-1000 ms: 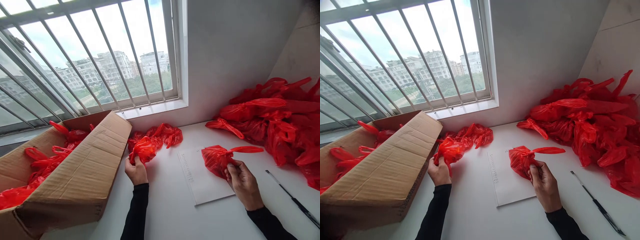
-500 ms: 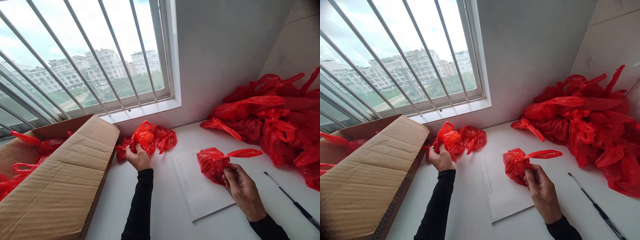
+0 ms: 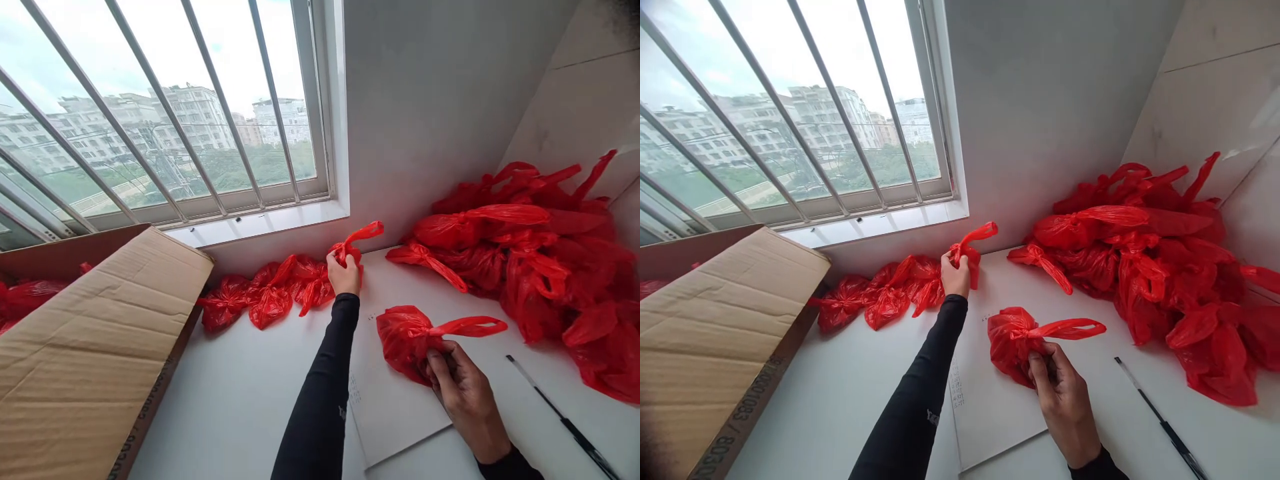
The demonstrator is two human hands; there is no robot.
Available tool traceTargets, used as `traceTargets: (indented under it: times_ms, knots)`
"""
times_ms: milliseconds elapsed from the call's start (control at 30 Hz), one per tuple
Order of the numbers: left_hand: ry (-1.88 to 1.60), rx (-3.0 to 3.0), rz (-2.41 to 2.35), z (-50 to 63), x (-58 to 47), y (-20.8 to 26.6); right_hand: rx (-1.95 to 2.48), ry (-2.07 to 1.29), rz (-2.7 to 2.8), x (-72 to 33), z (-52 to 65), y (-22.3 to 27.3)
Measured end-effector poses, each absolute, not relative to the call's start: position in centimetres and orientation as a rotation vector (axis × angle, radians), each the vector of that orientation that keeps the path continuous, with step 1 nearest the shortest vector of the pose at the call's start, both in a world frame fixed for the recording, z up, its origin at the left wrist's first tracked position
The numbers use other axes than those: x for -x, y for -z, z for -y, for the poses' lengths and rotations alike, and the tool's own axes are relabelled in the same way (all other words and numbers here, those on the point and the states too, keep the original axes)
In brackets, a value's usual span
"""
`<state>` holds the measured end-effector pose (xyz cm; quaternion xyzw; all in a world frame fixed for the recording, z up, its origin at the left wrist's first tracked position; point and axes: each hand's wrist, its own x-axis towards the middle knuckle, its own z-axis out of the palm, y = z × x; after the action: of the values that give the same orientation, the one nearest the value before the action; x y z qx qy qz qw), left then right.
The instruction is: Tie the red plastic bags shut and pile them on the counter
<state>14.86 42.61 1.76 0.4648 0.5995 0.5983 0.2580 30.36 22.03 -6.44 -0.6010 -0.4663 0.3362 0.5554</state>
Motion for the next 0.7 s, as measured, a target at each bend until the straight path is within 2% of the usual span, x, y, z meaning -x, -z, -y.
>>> traceTargets:
  times_ms: [200,567,700]
  knots:
    - [-1.167,-1.618,-1.682,-42.5,-14.6,1.1,1.422,-0.792,1.127,-30.2,-21.9,5.8]
    - [-0.666,-2.036,-1.772,-40.0,-13.7,2.1,1.469,-0.857,1.101,-30.6,-21.4,7.4]
    - [-0.586,-2.071,-1.848,-39.6,-12.9,2.9,1.465,-0.861,1.117,-30.6,-21.5,7.4]
